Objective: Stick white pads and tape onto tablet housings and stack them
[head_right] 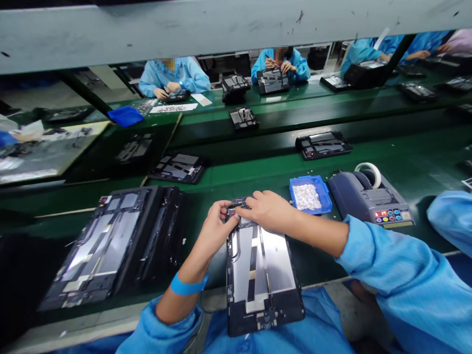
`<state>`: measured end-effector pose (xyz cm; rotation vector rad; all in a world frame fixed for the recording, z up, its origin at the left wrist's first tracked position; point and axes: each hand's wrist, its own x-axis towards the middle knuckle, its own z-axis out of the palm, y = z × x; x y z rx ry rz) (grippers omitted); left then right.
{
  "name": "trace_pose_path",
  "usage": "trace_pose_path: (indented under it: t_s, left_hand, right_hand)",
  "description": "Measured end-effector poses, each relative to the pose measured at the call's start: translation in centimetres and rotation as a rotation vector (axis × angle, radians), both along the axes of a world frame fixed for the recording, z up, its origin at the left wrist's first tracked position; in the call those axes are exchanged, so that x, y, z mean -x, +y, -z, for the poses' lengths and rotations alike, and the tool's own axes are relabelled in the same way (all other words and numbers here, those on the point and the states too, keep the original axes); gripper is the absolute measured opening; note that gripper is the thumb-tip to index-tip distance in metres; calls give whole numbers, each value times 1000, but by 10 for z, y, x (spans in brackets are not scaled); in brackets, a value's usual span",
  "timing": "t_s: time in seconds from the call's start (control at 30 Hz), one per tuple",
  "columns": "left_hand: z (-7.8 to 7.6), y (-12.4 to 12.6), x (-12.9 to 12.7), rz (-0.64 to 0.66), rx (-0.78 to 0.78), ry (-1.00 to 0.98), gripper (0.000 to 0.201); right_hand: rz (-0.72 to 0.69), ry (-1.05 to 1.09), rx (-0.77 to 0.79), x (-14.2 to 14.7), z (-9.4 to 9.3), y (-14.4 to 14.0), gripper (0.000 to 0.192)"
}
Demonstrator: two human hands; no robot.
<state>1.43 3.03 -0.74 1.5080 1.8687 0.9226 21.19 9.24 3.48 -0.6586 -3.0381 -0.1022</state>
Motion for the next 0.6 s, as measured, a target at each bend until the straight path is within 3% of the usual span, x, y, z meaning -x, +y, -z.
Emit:
trace_pose_path:
  t_s: [0.1,0.2,0.27,0.33,0.47,0.6]
  left_hand:
    - [2,-12,4,2,-97,-4,38]
    - [12,-41,11,-57,-189,-17,40]
    - [22,-63,11,-18,-203,-15,46]
    - [33,-80,8,66,-205,-35,50]
    - [49,-90,0,97,-210,-148,51]
    - [58,-91,7,1,-241,-330,55]
  right_hand:
    - [118,82,19,-17,-5,-5,41]
    - [475,311,98,-56,-2,-27,40]
    - [679,419,229,-80,6,-53,44]
    - [688,425,413,-93,15,-82,48]
    - [719,580,670,-81,16,-117,54]
    - [836,822,1176,-49,-13,-101,66]
